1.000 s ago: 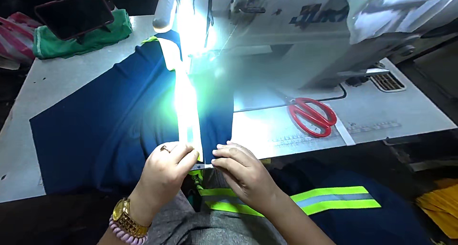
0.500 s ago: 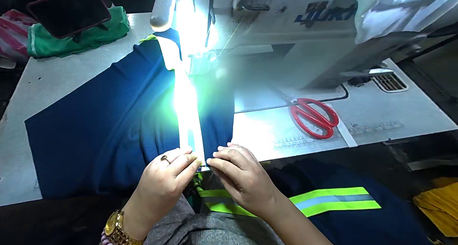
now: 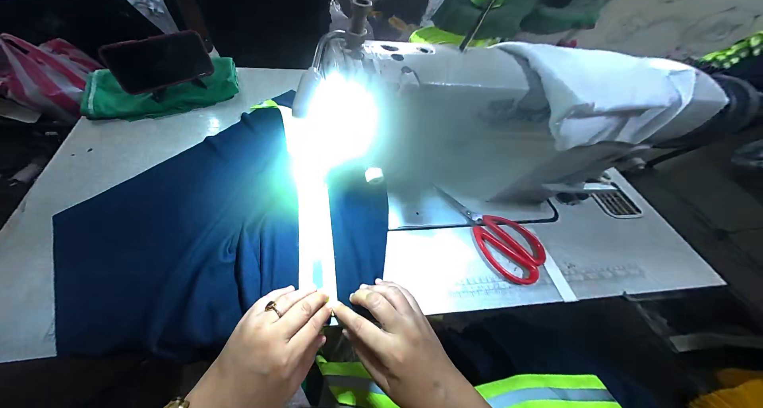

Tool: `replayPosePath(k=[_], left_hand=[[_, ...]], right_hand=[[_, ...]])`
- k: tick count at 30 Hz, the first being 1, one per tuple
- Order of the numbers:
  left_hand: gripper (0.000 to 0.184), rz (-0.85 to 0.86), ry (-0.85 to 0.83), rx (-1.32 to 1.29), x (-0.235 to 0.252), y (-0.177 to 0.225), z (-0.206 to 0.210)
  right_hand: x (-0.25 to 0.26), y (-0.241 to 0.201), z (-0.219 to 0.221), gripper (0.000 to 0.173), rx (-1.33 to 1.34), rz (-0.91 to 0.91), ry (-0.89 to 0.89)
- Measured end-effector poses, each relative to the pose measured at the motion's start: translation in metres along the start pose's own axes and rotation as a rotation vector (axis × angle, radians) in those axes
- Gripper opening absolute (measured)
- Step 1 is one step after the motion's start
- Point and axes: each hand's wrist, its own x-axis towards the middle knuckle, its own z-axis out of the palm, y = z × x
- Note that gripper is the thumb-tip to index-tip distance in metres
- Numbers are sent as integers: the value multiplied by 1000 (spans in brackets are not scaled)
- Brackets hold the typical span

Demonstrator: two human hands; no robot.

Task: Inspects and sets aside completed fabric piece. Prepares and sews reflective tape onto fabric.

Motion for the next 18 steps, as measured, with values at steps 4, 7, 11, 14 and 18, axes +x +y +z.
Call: replayPosePath(k=[4, 7, 11, 14, 18], left_hand=[[32, -16, -36, 5, -2, 4, -2], [31, -29, -49, 10, 2, 3, -4], [34, -64, -57, 36, 17, -11, -1], [39, -82, -90, 12, 37, -30, 1], [41, -80, -134, 25, 64, -58, 1]], right_hand=[[-3, -1, -1, 27, -24, 9, -19], [2, -1, -3, 27, -6, 24, -42], [24, 10, 1, 29, -13, 45, -44], [48, 26, 7, 30, -41, 56, -36], [81, 44, 12, 30, -82, 52, -29]])
